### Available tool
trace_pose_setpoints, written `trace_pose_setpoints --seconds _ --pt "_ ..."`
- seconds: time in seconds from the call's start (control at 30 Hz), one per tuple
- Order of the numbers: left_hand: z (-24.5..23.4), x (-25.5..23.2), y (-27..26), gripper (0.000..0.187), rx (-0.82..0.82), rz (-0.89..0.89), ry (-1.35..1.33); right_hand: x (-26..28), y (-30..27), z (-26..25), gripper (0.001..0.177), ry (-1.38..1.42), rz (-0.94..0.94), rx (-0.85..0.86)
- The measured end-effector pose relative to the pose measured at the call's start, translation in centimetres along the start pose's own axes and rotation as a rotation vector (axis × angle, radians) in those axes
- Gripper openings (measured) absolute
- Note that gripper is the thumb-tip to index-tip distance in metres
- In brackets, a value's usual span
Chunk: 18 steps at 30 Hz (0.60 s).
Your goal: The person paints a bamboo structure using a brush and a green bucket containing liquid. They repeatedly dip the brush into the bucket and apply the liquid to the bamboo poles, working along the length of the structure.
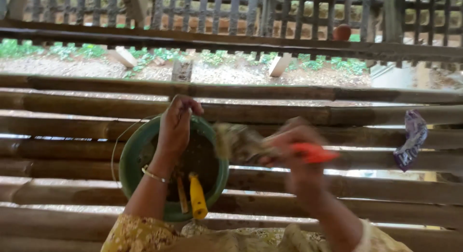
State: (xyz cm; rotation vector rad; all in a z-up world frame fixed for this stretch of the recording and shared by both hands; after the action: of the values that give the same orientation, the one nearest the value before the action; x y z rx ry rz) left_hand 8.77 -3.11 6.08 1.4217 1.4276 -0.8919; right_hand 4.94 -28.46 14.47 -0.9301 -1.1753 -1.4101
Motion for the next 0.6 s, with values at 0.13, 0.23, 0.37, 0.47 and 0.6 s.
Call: trace_pose_setpoints --seconds 0.13,0.23,0.37,0.47,0.6 --pt "-0.1 0.5 -0.2 0.024 0.029 0.021 -0.02 -6.1 -3.1 7.7 0.009 -0.216 -0.257 0.294" --pt "0.8 0.7 -0.1 0.033 0.171 -0.028 0.037 -8.8 -3.6 10.1 0.023 -0.494 -0.319 0.532" --pt "0.6 1.8 -1.1 0.055 0.231 -0.198 0.237 -5.1 -0.8 4.7 0.016 -0.117 0.039 0.183" --pt "0.4 1.4 -0.8 0.054 0.223 -0.177 0.216 -2.8 1.6 0.5 0.018 -0.064 0.09 -0.042" --pt "0.0 0.0 -1.0 0.058 0.214 -0.173 0.146 -8.8 3.1 -2.3 0.018 -0.095 0.18 -0.259"
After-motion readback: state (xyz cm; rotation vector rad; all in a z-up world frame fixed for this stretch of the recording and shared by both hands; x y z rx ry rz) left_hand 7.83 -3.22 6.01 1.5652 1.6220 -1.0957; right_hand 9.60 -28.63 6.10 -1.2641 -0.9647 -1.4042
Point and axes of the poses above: each hand's wrist, its own y-axis towards the middle knuckle, its own z-axis out of the palm, x = y × z, the point moved 8 cm from there along y, towards the middle knuckle, and after that the axes turned 1 degree about x, right-handed, at the moved point
